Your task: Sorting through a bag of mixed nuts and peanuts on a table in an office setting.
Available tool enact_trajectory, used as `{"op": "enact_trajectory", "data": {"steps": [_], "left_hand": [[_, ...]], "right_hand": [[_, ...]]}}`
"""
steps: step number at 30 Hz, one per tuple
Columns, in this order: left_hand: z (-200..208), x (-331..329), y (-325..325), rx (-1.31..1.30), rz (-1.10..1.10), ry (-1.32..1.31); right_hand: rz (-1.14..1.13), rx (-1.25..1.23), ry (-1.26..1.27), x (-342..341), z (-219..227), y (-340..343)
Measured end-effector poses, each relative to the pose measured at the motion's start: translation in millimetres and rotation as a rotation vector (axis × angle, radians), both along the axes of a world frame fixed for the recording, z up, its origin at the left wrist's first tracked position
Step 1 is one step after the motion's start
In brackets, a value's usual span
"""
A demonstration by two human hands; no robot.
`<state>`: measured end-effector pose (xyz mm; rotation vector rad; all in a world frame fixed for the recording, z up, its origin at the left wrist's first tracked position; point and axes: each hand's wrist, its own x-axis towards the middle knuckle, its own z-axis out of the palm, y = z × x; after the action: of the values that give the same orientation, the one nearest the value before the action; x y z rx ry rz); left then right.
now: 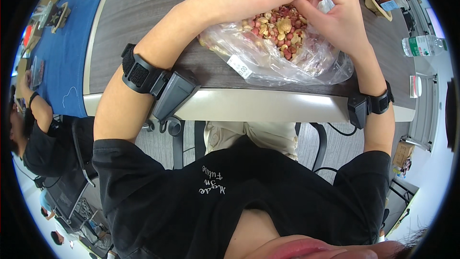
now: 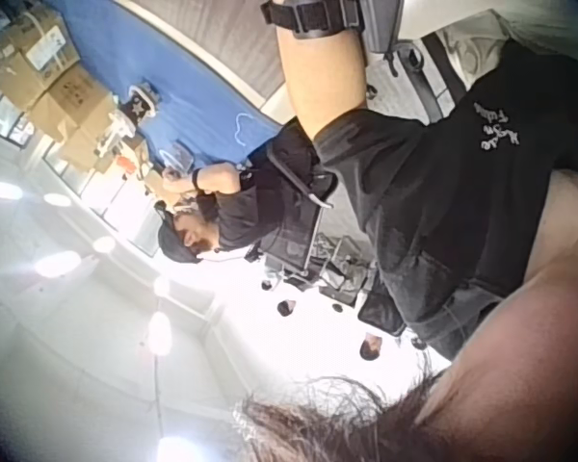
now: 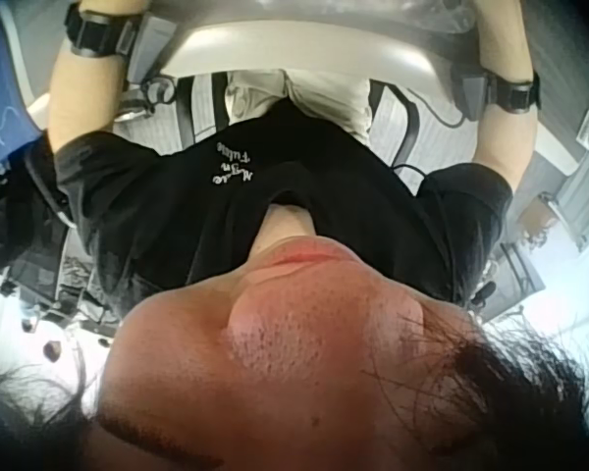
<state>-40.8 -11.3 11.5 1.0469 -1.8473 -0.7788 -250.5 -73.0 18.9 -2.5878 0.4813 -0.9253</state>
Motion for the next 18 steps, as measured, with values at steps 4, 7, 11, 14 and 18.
{"op": "enact_trajectory", "data": {"steps": [4, 7, 11, 14, 18], "left_hand": [[2, -1, 0, -0.035, 0.093, -0.05], [3, 0, 2, -0.046, 0.143, -0.07], [2, 0, 0, 0.004, 0.123, -0.049], [4, -2, 0, 0.031, 0.128, -0.057], [5, -1, 1, -0.055, 0.155, -0.11]], "right_hand": [[-0.105, 0.067, -0.078, 5, 0, 4], [-0.116, 0.094, -0.06, 6, 8, 10], [-0.095, 0.14, -0.085, 4, -1, 3], [-0.086, 0.153, -0.095, 4, -2, 2], [-0.083, 0.196, -0.069, 3, -3, 2]]}}
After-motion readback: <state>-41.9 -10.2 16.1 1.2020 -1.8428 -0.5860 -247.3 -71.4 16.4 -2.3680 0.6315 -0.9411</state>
